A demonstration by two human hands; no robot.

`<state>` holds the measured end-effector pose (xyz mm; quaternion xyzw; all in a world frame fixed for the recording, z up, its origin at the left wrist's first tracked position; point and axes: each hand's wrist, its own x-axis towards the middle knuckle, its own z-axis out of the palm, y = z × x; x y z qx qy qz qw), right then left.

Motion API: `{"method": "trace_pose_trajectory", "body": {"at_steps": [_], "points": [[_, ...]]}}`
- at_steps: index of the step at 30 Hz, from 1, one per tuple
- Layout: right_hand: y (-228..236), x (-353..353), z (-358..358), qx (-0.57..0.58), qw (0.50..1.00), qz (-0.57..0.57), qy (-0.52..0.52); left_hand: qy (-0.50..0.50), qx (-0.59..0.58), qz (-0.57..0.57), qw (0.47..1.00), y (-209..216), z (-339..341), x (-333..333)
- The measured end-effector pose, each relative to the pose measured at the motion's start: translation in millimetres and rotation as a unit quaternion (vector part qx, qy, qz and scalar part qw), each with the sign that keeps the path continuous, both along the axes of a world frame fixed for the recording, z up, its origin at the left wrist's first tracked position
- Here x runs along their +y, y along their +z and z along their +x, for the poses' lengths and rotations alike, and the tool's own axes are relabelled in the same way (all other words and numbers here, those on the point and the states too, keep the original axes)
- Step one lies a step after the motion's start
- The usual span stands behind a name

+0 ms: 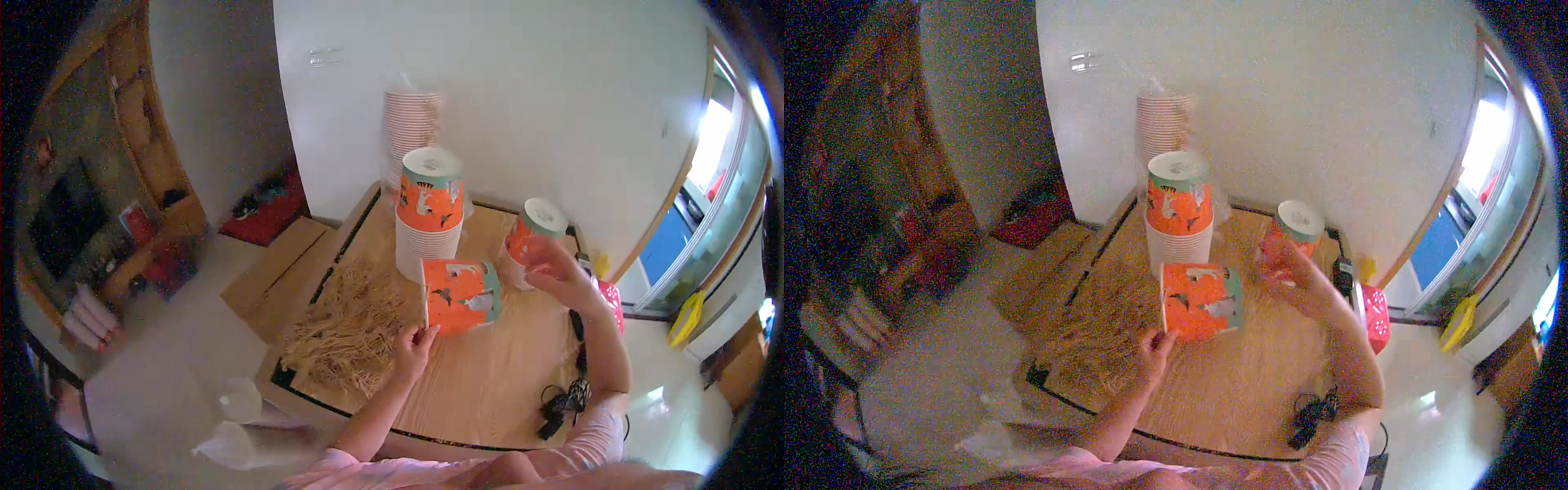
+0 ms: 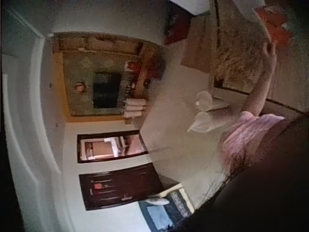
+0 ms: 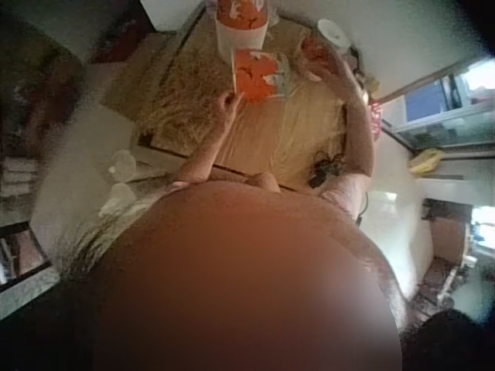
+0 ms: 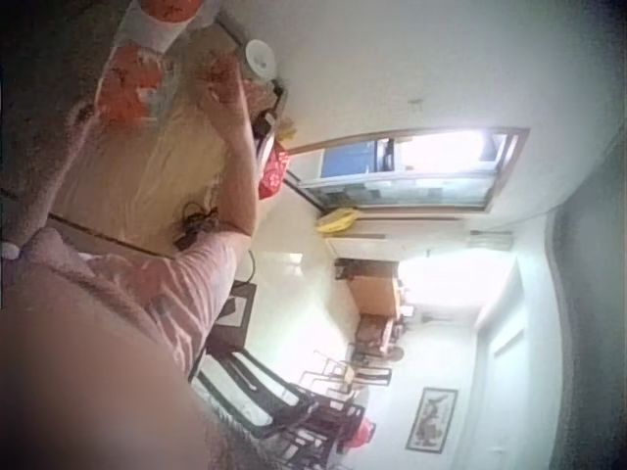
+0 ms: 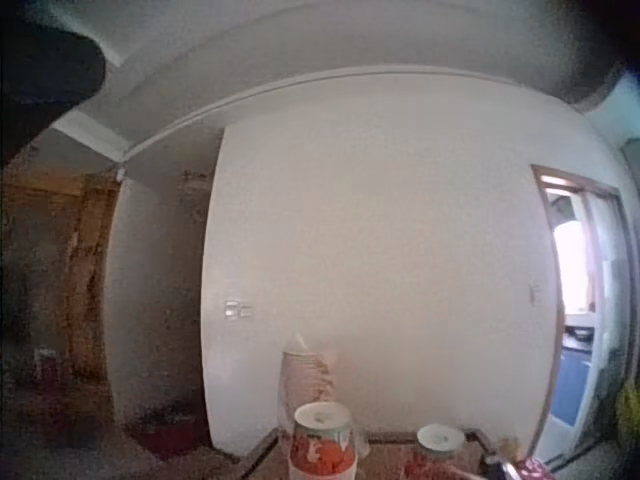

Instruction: Threading a thin white string through pre-punched holes in paper bowls to assemble them.

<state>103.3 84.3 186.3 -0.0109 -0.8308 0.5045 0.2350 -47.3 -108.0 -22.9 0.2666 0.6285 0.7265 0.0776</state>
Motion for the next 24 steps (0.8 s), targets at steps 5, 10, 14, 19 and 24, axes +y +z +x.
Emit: {"method": "trace_pose_trajectory", "body": {"at_steps": [5,10,14,19,24], "points": [[-73.5,37.3,0.1,-0.102,0.929,-0.355,-0.005,-0.003,0.022,0.082,0.996,61.8,32.3,-9.1],[-10.1,-35.7,49.2,0.053,0.992,0.009,-0.113,-0.037,-0.047,0.138,0.989,103.4,68.2,1.2],[58.8,-86.4,115.4,0.089,0.924,0.272,-0.253,-0.113,-0.132,0.217,0.96,124.3,114.8,33.2],[96.6,-88.5,147.5,0.12,0.861,0.394,-0.297,-0.213,-0.19,0.263,0.922,130.5,152.8,84.5],[82.6,0.6,107.2,0.058,0.856,0.417,-0.302,-0.359,-0.351,0.289,0.815,114.0,135.9,162.2]]}}
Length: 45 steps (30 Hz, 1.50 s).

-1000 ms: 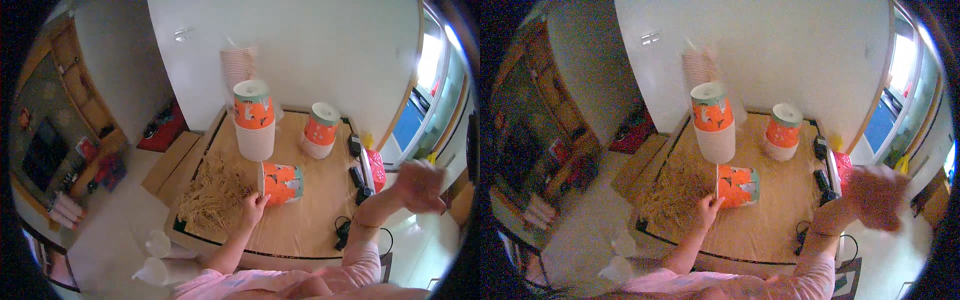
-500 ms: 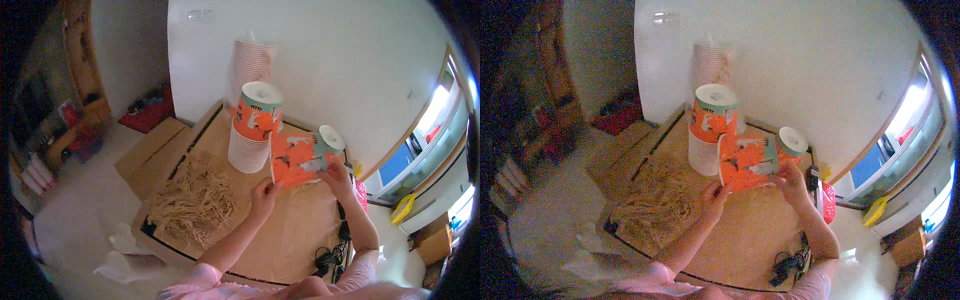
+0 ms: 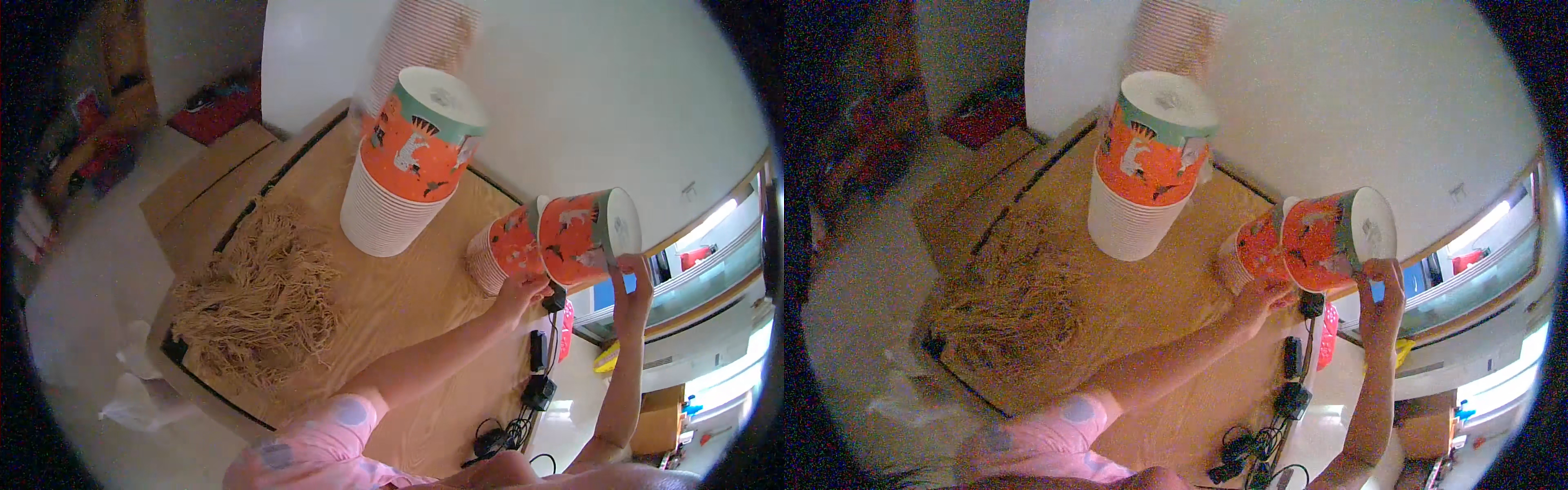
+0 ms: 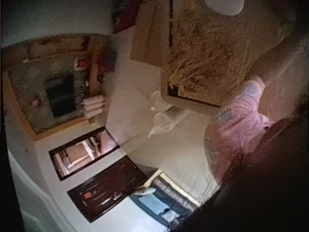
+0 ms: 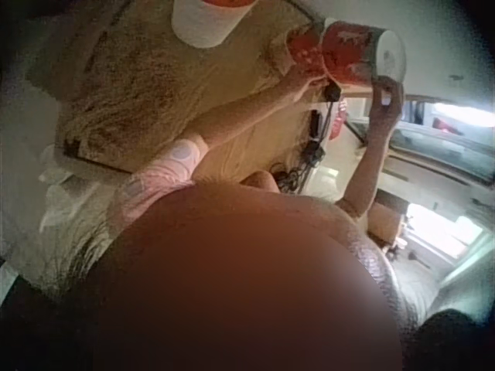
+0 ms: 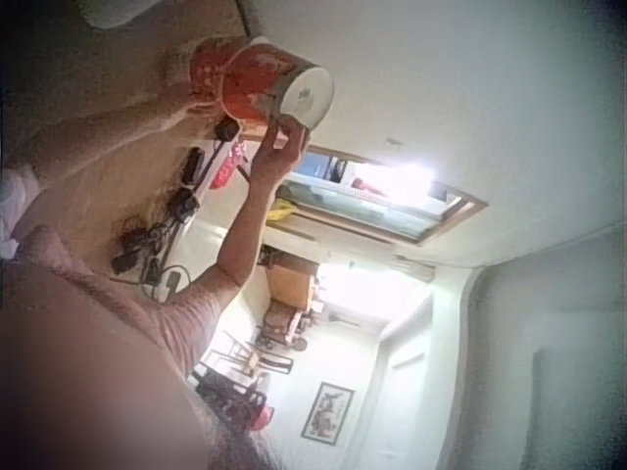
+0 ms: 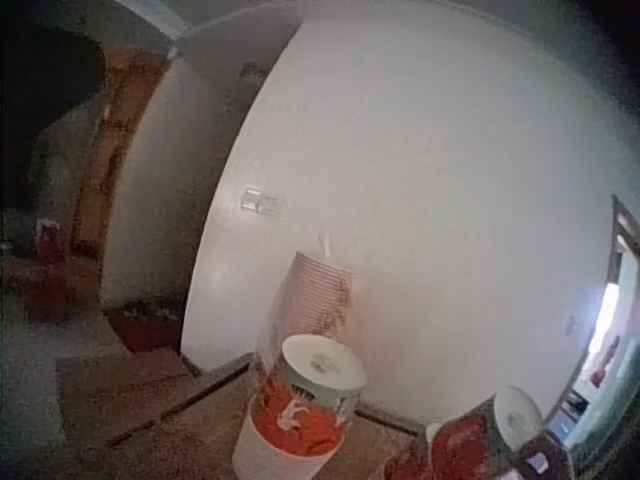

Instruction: Threading a thin white string through pre-punched holes in paper bowls to assemble them.

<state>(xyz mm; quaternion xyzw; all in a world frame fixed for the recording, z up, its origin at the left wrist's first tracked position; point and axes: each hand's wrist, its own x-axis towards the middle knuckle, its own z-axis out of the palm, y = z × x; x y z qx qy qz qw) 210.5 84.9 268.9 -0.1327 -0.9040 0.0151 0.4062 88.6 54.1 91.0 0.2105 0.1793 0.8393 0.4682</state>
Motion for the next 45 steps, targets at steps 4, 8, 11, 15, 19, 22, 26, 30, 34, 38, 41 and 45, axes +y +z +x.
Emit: {"method": "trace_pose_trajectory", "body": {"at_steps": [4,8,11,15,19,22,26,30,34,38,41,45], "points": [[-24.7,71.5,-40.0,-0.019,0.998,-0.06,0.004,-0.029,-0.042,-0.061,0.997,-28.2,-24.7,53.9],[-42.6,104.7,-66.1,-0.03,0.996,-0.083,0.011,-0.018,-0.012,-0.097,0.995,-49.9,-45.0,78.2],[-50.6,119.9,-81.0,-0.064,0.996,-0.062,0.025,0.0,-0.025,-0.107,0.994,-69.8,-53.8,90.3],[-56.7,134.7,-95.3,-0.069,0.993,-0.094,0.034,0.026,-0.065,-0.129,0.989,-71.2,-62.7,98.4],[-60.2,139.6,-99.8,-0.093,0.99,-0.097,0.043,0.029,-0.077,-0.133,0.988,-68.1,-60.1,96.6],[-63.2,139.0,-100.9,-0.097,0.99,-0.091,0.043,0.028,-0.059,-0.112,0.992,-64.0,-59.2,95.1],[-66.2,134.2,-105.5,-0.099,0.99,-0.096,0.039,0.052,-0.083,-0.142,0.985,-67.3,-55.3,96.4],[-67.8,132.2,-105.9,-0.093,0.99,-0.101,0.043,0.067,-0.123,-0.161,0.977,-69.6,-50.5,102.6],[-66.7,129.2,-107.2,-0.105,0.989,-0.093,0.037,0.092,-0.177,-0.148,0.969,-76.0,-51.1,106.1],[-70.1,133.6,-112.0,-0.121,0.987,-0.099,0.04,0.092,-0.132,-0.149,0.976,-79.5,-47.5,105.6],[-66.8,133.4,-112.6,-0.137,0.985,-0.102,0.037,0.156,-0.092,-0.171,0.969,-82.3,-36.2,114.7],[-70.0,136.8,-113.7,-0.151,0.98,-0.126,0.036,0.217,-0.068,-0.195,0.954,-84.2,-20.8,114.3]]}}
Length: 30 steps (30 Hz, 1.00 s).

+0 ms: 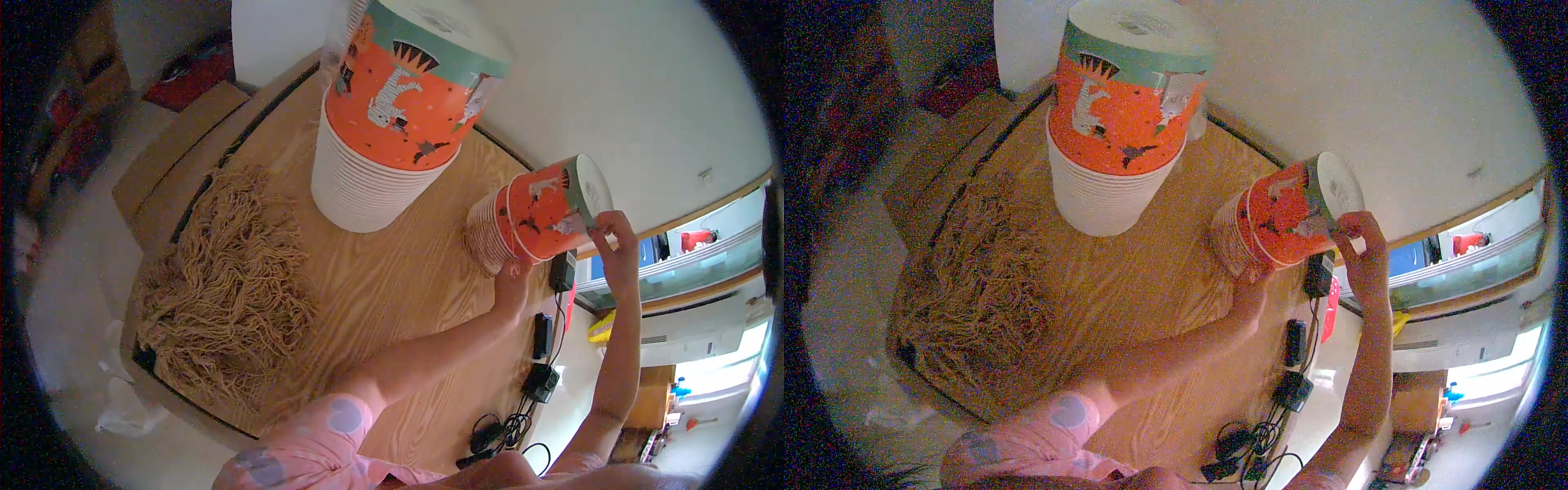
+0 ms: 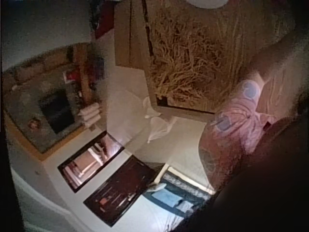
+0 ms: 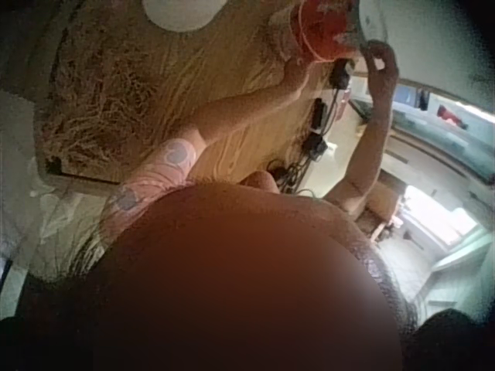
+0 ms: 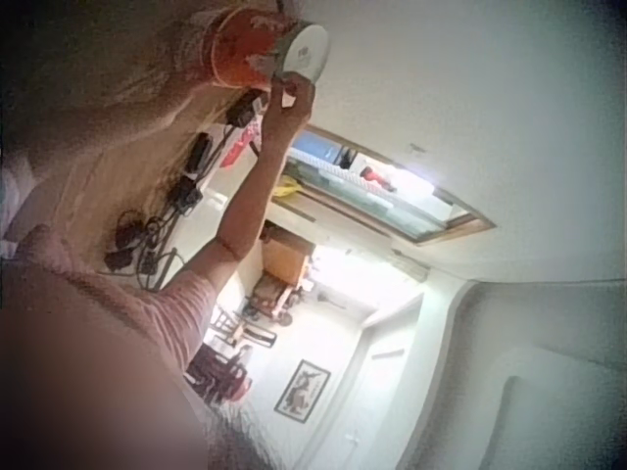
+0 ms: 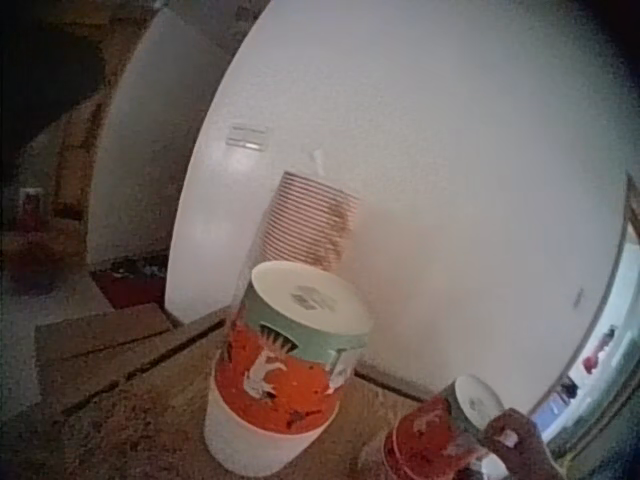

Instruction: Threading a thin white string through pre-punched holes in paper bowls to assemble them.

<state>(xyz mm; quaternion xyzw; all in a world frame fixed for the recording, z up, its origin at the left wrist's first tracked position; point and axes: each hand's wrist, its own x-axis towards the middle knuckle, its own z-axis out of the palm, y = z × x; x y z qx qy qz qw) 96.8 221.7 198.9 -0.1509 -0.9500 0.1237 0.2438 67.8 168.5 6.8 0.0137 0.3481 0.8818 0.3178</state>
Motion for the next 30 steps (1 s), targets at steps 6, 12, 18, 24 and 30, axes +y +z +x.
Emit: {"method": "trace_pose_trajectory", "body": {"at_steps": [6,12,18,24,30], "points": [[-4.2,-2.9,-3.3,-0.003,1.0,0.008,0.001,-0.014,-0.054,0.056,0.997,-5.7,-12.1,2.5],[-5.5,5.9,-2.9,-0.003,1.0,-0.029,0.002,0.013,-0.063,0.061,0.996,0.9,-27.3,-4.1],[-2.7,14.5,-2.0,-0.003,1.0,-0.018,0.015,0.013,-0.079,0.092,0.992,30.1,-37.4,-21.4],[-7.1,13.2,-5.7,0.008,0.999,-0.032,0.026,0.002,-0.007,0.134,0.991,13.3,-35.1,-14.2],[-8.3,9.3,-6.0,0.014,1.0,-0.016,0.01,0.007,-0.028,0.094,0.995,30.1,-34.6,-23.8]]}}
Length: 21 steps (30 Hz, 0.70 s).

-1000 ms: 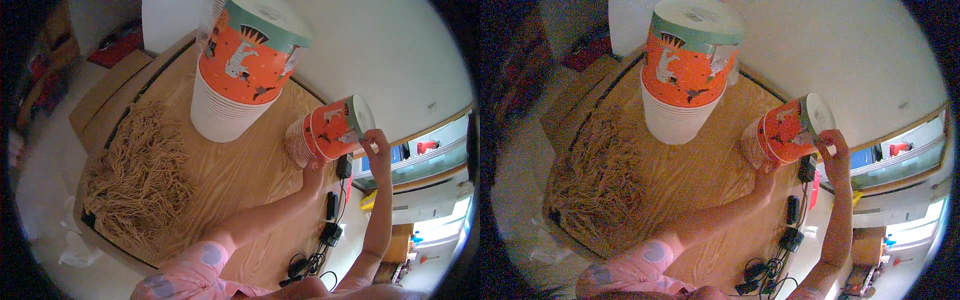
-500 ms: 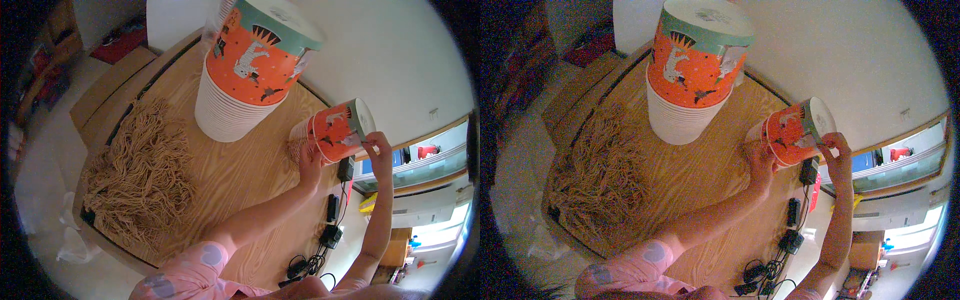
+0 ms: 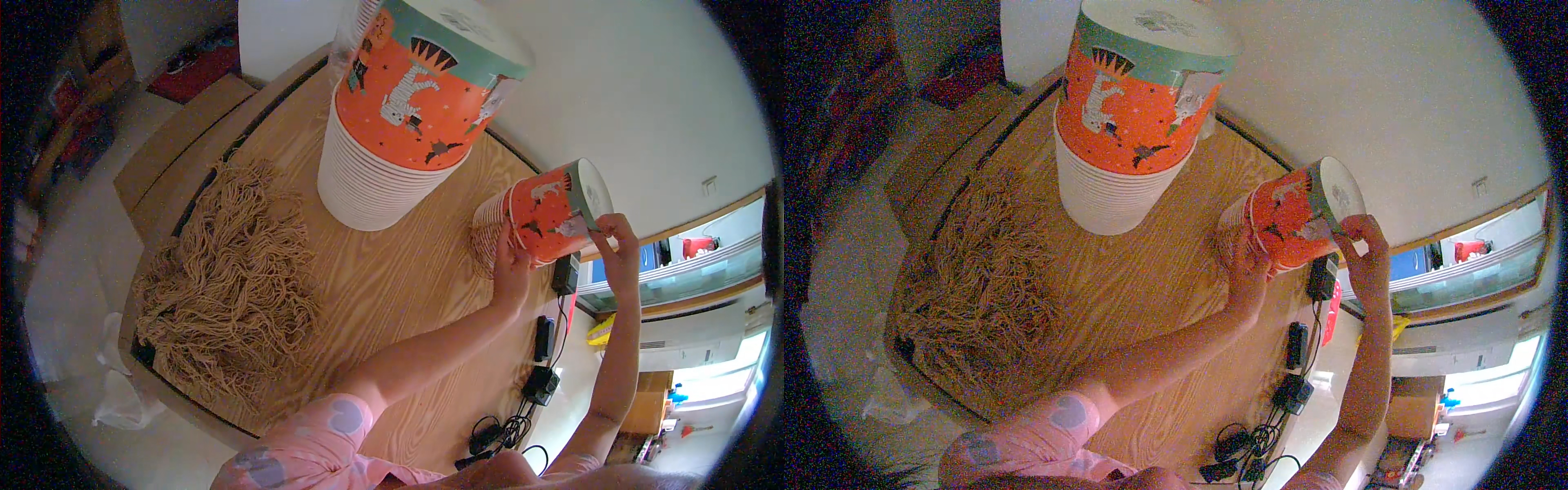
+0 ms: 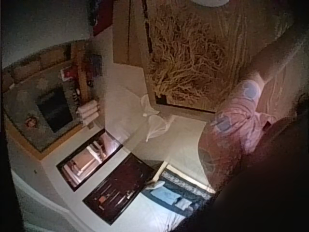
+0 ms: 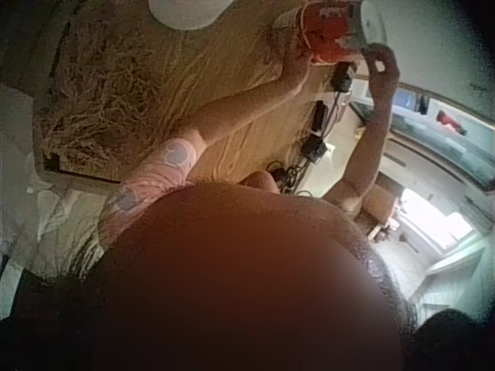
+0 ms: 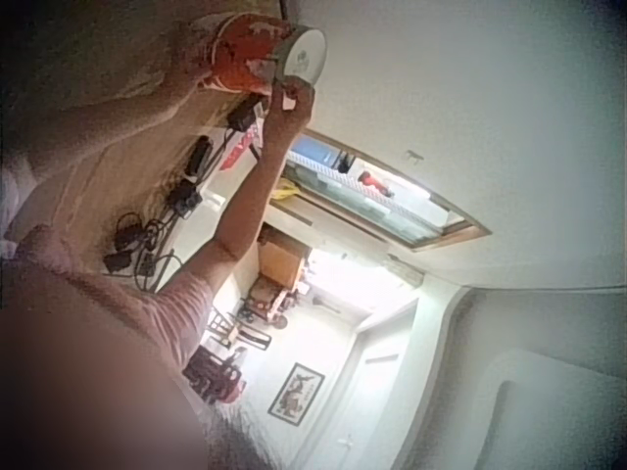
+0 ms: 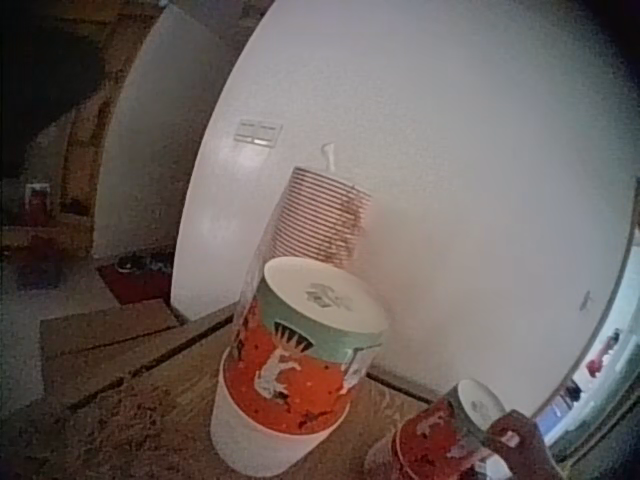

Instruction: Threading a thin white string through pre-punched holes in paper bowls to assemble them.

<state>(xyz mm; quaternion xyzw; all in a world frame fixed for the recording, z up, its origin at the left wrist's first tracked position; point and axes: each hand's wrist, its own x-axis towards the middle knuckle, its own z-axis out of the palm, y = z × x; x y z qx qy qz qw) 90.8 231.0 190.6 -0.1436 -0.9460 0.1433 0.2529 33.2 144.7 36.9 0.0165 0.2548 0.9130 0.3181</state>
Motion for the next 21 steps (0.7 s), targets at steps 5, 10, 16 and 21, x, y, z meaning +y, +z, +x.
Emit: {"method": "trace_pose_trajectory", "body": {"at_steps": [5,10,16,21], "points": [[-4.1,-7.1,-2.6,-0.011,1.0,0.012,-0.026,-0.015,-0.021,-0.003,1.0,2.6,2.7,-3.2],[-6.5,-5.6,-3.8,-0.017,0.999,0.028,-0.02,0.013,-0.036,0.036,0.999,-0.8,4.3,4.3],[-6.7,-6.5,-6.7,0.008,0.999,0.033,-0.024,0.022,-0.013,0.029,0.999,-5.1,5.8,7.8],[-10.0,-8.1,-6.8,-0.008,0.999,0.028,-0.031,0.019,-0.016,0.032,0.999,-8.5,7.5,11.3]]}}
